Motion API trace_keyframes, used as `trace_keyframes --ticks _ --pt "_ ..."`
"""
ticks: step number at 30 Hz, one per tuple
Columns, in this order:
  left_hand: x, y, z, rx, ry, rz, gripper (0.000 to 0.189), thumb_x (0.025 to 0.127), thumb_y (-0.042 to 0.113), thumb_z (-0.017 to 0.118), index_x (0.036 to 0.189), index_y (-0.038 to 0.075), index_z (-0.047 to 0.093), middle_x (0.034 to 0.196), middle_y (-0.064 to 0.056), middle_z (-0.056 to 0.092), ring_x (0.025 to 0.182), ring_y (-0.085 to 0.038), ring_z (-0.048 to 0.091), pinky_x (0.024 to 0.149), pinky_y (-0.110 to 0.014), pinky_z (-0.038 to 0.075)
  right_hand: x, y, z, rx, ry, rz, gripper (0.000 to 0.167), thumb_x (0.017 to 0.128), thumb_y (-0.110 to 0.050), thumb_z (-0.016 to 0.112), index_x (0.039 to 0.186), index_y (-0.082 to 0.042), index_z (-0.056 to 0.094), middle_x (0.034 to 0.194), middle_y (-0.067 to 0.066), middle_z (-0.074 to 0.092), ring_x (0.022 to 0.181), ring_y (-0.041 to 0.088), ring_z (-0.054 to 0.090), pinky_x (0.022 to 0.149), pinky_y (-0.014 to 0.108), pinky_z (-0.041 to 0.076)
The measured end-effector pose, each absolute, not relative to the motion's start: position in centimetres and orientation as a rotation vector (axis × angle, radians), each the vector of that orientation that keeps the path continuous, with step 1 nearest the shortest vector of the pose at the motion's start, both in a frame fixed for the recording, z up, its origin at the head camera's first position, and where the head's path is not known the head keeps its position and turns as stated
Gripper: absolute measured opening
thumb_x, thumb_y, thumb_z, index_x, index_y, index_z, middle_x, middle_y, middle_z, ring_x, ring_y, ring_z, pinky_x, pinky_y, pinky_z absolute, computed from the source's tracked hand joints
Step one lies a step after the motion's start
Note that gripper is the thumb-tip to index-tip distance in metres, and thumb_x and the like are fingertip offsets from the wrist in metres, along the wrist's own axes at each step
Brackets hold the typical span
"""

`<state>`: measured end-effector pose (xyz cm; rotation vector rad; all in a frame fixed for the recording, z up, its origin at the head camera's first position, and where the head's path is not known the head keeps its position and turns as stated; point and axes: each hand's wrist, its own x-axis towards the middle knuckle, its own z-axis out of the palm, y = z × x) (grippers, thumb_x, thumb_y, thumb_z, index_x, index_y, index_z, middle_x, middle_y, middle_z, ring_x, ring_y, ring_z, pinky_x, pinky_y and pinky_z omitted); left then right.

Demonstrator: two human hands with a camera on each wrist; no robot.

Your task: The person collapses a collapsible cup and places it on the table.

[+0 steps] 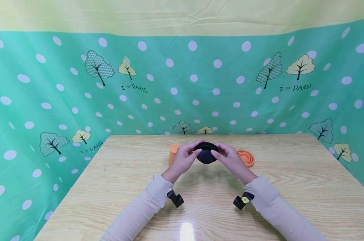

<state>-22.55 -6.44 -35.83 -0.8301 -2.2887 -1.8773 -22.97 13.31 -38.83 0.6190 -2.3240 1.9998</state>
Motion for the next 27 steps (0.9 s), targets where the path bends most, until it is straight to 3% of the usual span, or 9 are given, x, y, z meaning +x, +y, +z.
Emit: trace_keyframes --ticks 7,13,20,27 --pt "-23.5 -6.5 -37.5 -0.928 -2.330 -1.686 0.036 0.092 -0.004 0.056 0.127 -0.008 0.053 0.128 -0.023 0.055 0.117 -0.030 0.055 0.090 -0.027 0.050 -23.0 13.2 -38.8 0.740 -2.394 1.771 0.026 0.089 -0.011 0.065 0.111 0.004 0.061 0.105 0.018 0.063 0.089 0.012 0.061 0.076 0.023 0.053" --pt "-23.9 -6.6 -38.3 -0.991 -2.385 -1.575 0.039 0.091 0.000 0.058 0.130 -0.003 0.053 0.132 -0.017 0.054 0.123 -0.026 0.050 0.096 -0.029 0.046 -22.9 13.0 -38.3 0.746 -2.517 1.699 0.027 0.087 -0.017 0.069 0.107 0.001 0.065 0.099 0.015 0.066 0.078 0.014 0.065 0.066 0.025 0.055" --pt "-23.9 -6.7 -38.3 -0.993 -2.363 -1.568 0.037 0.092 0.003 0.059 0.128 -0.003 0.055 0.130 -0.017 0.055 0.122 -0.024 0.052 0.096 -0.028 0.046 -22.8 12.7 -38.3 0.719 -2.529 1.728 0.026 0.088 -0.016 0.068 0.105 0.002 0.064 0.098 0.016 0.066 0.079 0.014 0.066 0.068 0.031 0.056" --pt "-24.1 -6.7 -38.3 -0.927 -2.331 -1.714 0.035 0.092 0.008 0.061 0.125 -0.002 0.059 0.126 -0.013 0.060 0.117 -0.022 0.056 0.094 -0.025 0.047 -22.7 12.7 -38.5 0.706 -2.463 1.820 0.022 0.089 -0.009 0.065 0.105 0.006 0.061 0.100 0.019 0.065 0.083 0.014 0.065 0.069 0.026 0.055"
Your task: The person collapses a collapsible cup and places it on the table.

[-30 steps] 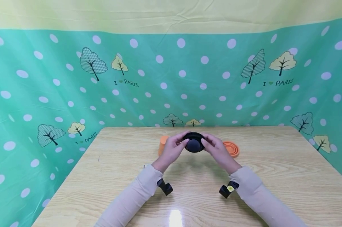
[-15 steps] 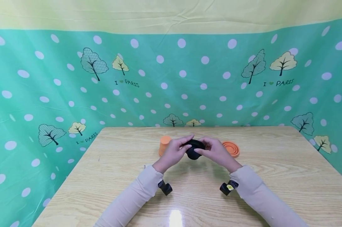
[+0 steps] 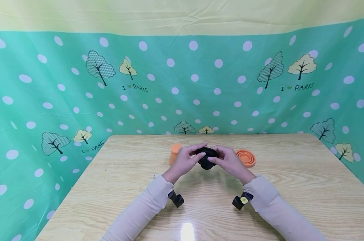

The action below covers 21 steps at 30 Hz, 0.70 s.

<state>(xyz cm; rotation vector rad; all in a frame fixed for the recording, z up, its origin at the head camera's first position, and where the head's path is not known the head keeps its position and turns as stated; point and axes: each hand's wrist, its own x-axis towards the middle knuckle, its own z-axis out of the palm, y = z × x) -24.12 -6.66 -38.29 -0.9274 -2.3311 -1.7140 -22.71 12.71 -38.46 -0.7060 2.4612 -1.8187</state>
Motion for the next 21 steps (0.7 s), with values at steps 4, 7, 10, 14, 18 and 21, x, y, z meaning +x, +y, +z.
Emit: trace_keyframes --ticks 4,7,10,14,18,21 --pt "-23.6 -6.7 -37.3 -0.835 -2.309 -1.919 0.037 0.095 0.013 0.057 0.129 -0.001 0.055 0.127 -0.016 0.058 0.115 -0.024 0.057 0.093 -0.026 0.048 -22.7 12.7 -38.3 -0.594 2.366 -1.945 0.026 0.090 -0.009 0.064 0.108 0.008 0.058 0.100 0.015 0.065 0.085 0.010 0.064 0.073 0.024 0.054" --pt "-22.8 -6.8 -36.1 -0.782 -2.320 -2.027 0.039 0.097 0.015 0.054 0.133 -0.001 0.051 0.128 -0.019 0.057 0.115 -0.027 0.057 0.094 -0.029 0.048 -22.8 12.7 -38.1 -0.531 2.282 -2.071 0.028 0.090 -0.008 0.063 0.109 0.011 0.054 0.097 0.008 0.065 0.085 0.008 0.063 0.075 0.021 0.053" --pt "-22.2 -6.8 -35.3 -0.751 -2.332 -2.082 0.040 0.097 0.015 0.053 0.133 -0.001 0.050 0.125 -0.020 0.058 0.112 -0.025 0.058 0.095 -0.029 0.047 -22.7 12.7 -37.9 -0.512 2.236 -2.149 0.027 0.090 -0.007 0.063 0.109 0.012 0.053 0.092 0.001 0.065 0.084 0.008 0.063 0.075 0.020 0.053" --pt "-22.1 -6.6 -35.1 -0.740 -2.327 -2.081 0.037 0.096 0.015 0.056 0.129 -0.002 0.054 0.119 -0.020 0.061 0.102 -0.015 0.060 0.090 -0.025 0.049 -22.7 12.7 -38.0 -0.490 2.222 -2.176 0.028 0.090 -0.007 0.063 0.109 0.013 0.053 0.092 0.001 0.064 0.083 0.008 0.063 0.075 0.020 0.052" --pt "-22.5 -6.4 -35.7 -0.746 -2.299 -2.046 0.033 0.095 0.010 0.057 0.124 -0.006 0.056 0.112 -0.022 0.062 0.092 -0.008 0.059 0.085 -0.023 0.051 -22.6 12.7 -38.2 -0.469 2.214 -2.183 0.030 0.091 -0.007 0.062 0.110 0.014 0.053 0.092 0.002 0.064 0.083 0.008 0.063 0.075 0.020 0.052" --pt "-23.2 -6.3 -36.6 -0.761 -2.263 -2.050 0.032 0.094 0.006 0.057 0.122 -0.008 0.056 0.111 -0.023 0.062 0.090 -0.007 0.059 0.083 -0.023 0.051 -22.7 12.7 -38.3 -0.456 2.200 -2.198 0.031 0.090 -0.006 0.063 0.110 0.015 0.052 0.091 0.002 0.064 0.083 0.008 0.063 0.075 0.020 0.053"
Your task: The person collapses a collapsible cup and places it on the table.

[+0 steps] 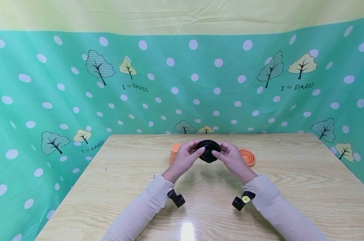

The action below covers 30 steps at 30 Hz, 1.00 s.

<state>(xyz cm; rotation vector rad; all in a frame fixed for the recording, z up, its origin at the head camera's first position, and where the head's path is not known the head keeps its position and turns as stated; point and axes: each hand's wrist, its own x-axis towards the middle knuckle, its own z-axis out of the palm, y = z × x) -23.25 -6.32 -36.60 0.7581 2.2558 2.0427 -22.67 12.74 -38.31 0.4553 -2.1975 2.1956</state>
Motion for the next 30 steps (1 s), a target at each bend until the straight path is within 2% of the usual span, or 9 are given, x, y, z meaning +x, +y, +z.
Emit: trace_keyframes --ticks 10,19,25,30 --pt "-23.8 -6.4 -37.3 0.805 2.271 2.063 0.030 0.092 0.009 0.061 0.118 -0.006 0.060 0.106 -0.022 0.063 0.091 -0.011 0.059 0.082 -0.025 0.053 -22.6 12.6 -38.4 0.421 -2.170 2.202 0.031 0.089 -0.003 0.063 0.110 0.017 0.053 0.089 0.000 0.065 0.081 0.007 0.063 0.074 0.019 0.053" --pt "-24.3 -6.6 -37.9 0.827 2.416 2.025 0.024 0.091 0.010 0.063 0.111 -0.004 0.065 0.094 -0.016 0.066 0.083 -0.010 0.060 0.072 -0.025 0.056 -22.5 12.5 -38.3 0.435 -2.198 2.212 0.034 0.090 -0.007 0.063 0.114 0.015 0.053 0.096 0.002 0.064 0.086 0.008 0.063 0.077 0.020 0.052" --pt "-24.4 -6.8 -38.2 0.796 2.376 2.026 0.032 0.091 0.011 0.062 0.120 -0.002 0.062 0.107 -0.018 0.067 0.095 -0.017 0.064 0.078 -0.027 0.055 -22.7 13.0 -38.0 0.476 -2.260 2.221 0.037 0.087 -0.011 0.068 0.115 0.009 0.055 0.100 0.006 0.064 0.089 0.012 0.064 0.079 0.023 0.053" --pt "-23.9 -6.6 -37.5 0.819 2.379 1.947 0.035 0.092 0.005 0.059 0.126 -0.004 0.057 0.124 -0.023 0.059 0.109 -0.029 0.060 0.084 -0.026 0.053 -22.8 13.4 -37.8 0.516 -2.446 2.035 0.040 0.085 -0.019 0.071 0.117 0.001 0.058 0.109 0.012 0.063 0.096 0.017 0.063 0.080 0.027 0.053"
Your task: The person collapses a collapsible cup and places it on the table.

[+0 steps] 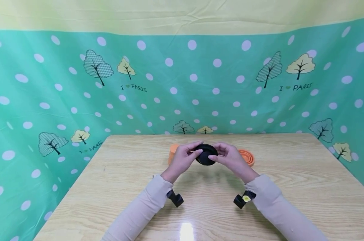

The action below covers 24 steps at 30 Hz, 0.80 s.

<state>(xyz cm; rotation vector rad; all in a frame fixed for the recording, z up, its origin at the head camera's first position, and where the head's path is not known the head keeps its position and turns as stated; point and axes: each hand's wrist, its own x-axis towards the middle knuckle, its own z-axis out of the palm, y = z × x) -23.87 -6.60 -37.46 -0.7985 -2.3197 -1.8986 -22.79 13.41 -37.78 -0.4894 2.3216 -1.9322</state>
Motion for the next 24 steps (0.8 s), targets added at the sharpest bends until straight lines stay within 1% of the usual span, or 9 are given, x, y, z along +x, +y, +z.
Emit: trace_keyframes --ticks 2,5,8,11,14,18,21,22,24 --pt "-23.3 -6.6 -36.8 -0.829 -2.345 -1.874 0.035 0.092 0.002 0.058 0.126 -0.007 0.055 0.125 -0.025 0.057 0.110 -0.033 0.059 0.085 -0.025 0.052 -22.8 13.4 -37.6 -0.514 2.388 -1.847 0.041 0.085 -0.022 0.072 0.118 -0.001 0.059 0.111 0.013 0.063 0.098 0.020 0.062 0.080 0.028 0.053" --pt "-22.5 -6.6 -35.8 -0.874 -2.368 -1.829 0.035 0.092 0.000 0.058 0.124 -0.013 0.054 0.122 -0.027 0.058 0.108 -0.035 0.060 0.084 -0.024 0.053 -22.9 13.2 -37.3 -0.566 2.447 -1.756 0.041 0.085 -0.022 0.071 0.119 -0.001 0.059 0.110 0.015 0.063 0.099 0.024 0.063 0.080 0.030 0.054" --pt "-22.4 -6.7 -35.7 -0.881 -2.370 -1.832 0.035 0.091 0.000 0.058 0.124 -0.013 0.054 0.121 -0.026 0.059 0.108 -0.035 0.060 0.085 -0.025 0.052 -22.9 12.9 -36.9 -0.622 2.481 -1.678 0.039 0.086 -0.020 0.071 0.118 0.000 0.061 0.108 0.016 0.065 0.101 0.027 0.063 0.080 0.031 0.055" --pt "-22.9 -6.8 -36.5 -0.838 -2.355 -1.884 0.035 0.091 0.003 0.060 0.124 -0.010 0.056 0.121 -0.023 0.060 0.108 -0.030 0.061 0.086 -0.026 0.052 -22.8 12.7 -36.6 -0.649 2.498 -1.634 0.037 0.086 -0.018 0.070 0.117 0.000 0.062 0.107 0.015 0.066 0.101 0.026 0.064 0.079 0.031 0.055" --pt "-23.6 -7.1 -37.2 -0.773 -2.327 -1.973 0.037 0.092 0.010 0.061 0.125 -0.005 0.057 0.122 -0.018 0.061 0.111 -0.024 0.060 0.090 -0.025 0.050 -22.9 12.6 -36.7 -0.653 2.501 -1.657 0.034 0.087 -0.016 0.069 0.116 0.000 0.062 0.107 0.015 0.066 0.100 0.025 0.064 0.077 0.029 0.054" --pt "-23.7 -7.3 -37.1 -0.735 -2.302 -2.039 0.039 0.095 0.017 0.058 0.130 -0.001 0.055 0.126 -0.015 0.060 0.116 -0.023 0.057 0.096 -0.027 0.046 -23.0 12.6 -37.1 -0.626 2.481 -1.768 0.032 0.088 -0.012 0.068 0.116 0.002 0.060 0.108 0.016 0.065 0.100 0.026 0.063 0.077 0.026 0.053" --pt "-23.8 -7.3 -37.0 -0.746 -2.315 -2.070 0.042 0.096 0.018 0.056 0.134 0.003 0.051 0.130 -0.015 0.057 0.118 -0.024 0.055 0.099 -0.031 0.044 -23.0 12.6 -37.3 -0.573 2.430 -1.900 0.033 0.088 -0.010 0.067 0.116 0.004 0.058 0.109 0.017 0.063 0.101 0.022 0.062 0.079 0.024 0.053" --pt "-24.1 -7.3 -37.4 -0.755 -2.314 -2.084 0.043 0.096 0.020 0.057 0.135 0.005 0.050 0.131 -0.014 0.056 0.118 -0.024 0.055 0.099 -0.030 0.045 -23.1 12.6 -37.3 -0.558 2.413 -1.942 0.034 0.088 -0.010 0.067 0.117 0.004 0.058 0.110 0.017 0.063 0.101 0.020 0.062 0.079 0.023 0.052" --pt "-24.2 -7.2 -37.4 -0.776 -2.306 -2.109 0.045 0.095 0.019 0.057 0.137 0.005 0.048 0.131 -0.015 0.055 0.117 -0.025 0.055 0.097 -0.031 0.046 -23.1 12.5 -37.2 -0.532 2.397 -2.007 0.034 0.088 -0.008 0.067 0.117 0.006 0.057 0.109 0.018 0.063 0.098 0.013 0.061 0.080 0.020 0.052"
